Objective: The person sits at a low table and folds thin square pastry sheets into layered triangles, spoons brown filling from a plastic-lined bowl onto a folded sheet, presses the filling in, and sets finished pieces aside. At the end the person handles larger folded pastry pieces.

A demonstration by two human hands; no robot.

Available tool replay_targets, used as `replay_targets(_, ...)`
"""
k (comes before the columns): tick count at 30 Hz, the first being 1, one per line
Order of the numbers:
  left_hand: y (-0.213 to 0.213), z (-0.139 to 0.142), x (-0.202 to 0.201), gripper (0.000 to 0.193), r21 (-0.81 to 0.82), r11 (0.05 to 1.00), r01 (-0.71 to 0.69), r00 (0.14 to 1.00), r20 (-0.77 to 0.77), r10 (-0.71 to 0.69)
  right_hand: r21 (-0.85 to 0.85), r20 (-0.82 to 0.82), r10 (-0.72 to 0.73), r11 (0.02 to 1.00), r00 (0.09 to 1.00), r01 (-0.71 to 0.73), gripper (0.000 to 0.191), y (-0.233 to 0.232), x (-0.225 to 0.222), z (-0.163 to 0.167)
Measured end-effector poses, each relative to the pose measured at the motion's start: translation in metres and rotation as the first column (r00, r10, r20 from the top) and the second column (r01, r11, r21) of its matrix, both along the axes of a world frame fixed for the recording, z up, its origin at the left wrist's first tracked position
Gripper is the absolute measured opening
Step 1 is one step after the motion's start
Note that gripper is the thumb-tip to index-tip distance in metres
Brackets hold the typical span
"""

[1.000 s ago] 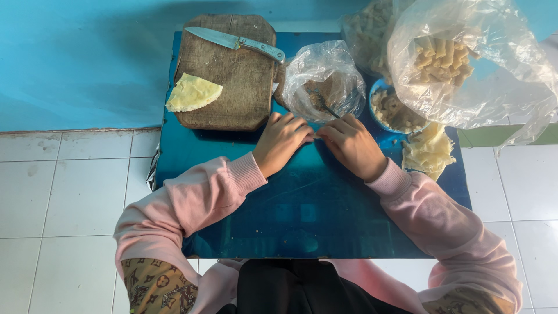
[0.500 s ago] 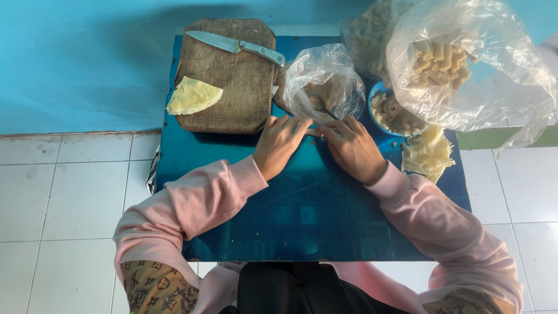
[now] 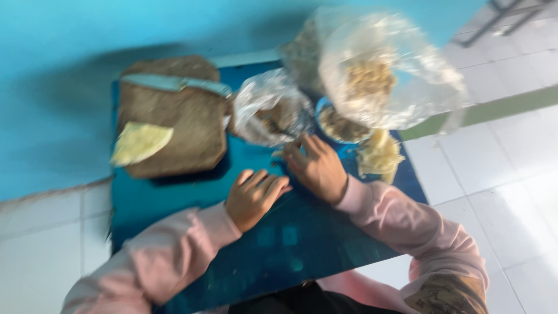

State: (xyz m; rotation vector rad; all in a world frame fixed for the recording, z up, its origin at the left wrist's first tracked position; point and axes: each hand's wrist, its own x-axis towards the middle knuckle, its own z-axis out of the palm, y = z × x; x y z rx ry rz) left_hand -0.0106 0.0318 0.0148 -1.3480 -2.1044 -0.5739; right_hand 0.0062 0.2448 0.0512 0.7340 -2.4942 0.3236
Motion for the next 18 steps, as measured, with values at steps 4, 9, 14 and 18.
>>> replay_targets(4,0.011,0.001,-0.004,0.018,-0.003,0.999,0.033,0.999,0.041,-0.033,-0.073,-0.075,-0.130,0.990,0.989,0.124,0.021,0.027,0.023,0.034)
replay_targets(9,0.025,0.000,-0.012,0.019,-0.001,0.998,0.068,0.995,0.070,-0.068,-0.136,-0.193,-0.341,0.938,0.920,0.319,0.022,0.088,0.018,0.079)
replay_targets(14,0.032,0.004,-0.014,0.018,0.008,0.996,0.090,0.989,0.116,-0.090,-0.174,-0.283,-0.447,0.894,0.849,0.413,0.017,0.133,-0.025,0.090)
replay_targets(18,0.033,0.005,-0.019,0.018,0.004,0.995,0.099,0.985,0.141,-0.098,-0.055,-0.415,-0.413,0.901,0.811,0.431,0.008,0.149,-0.063,0.072)
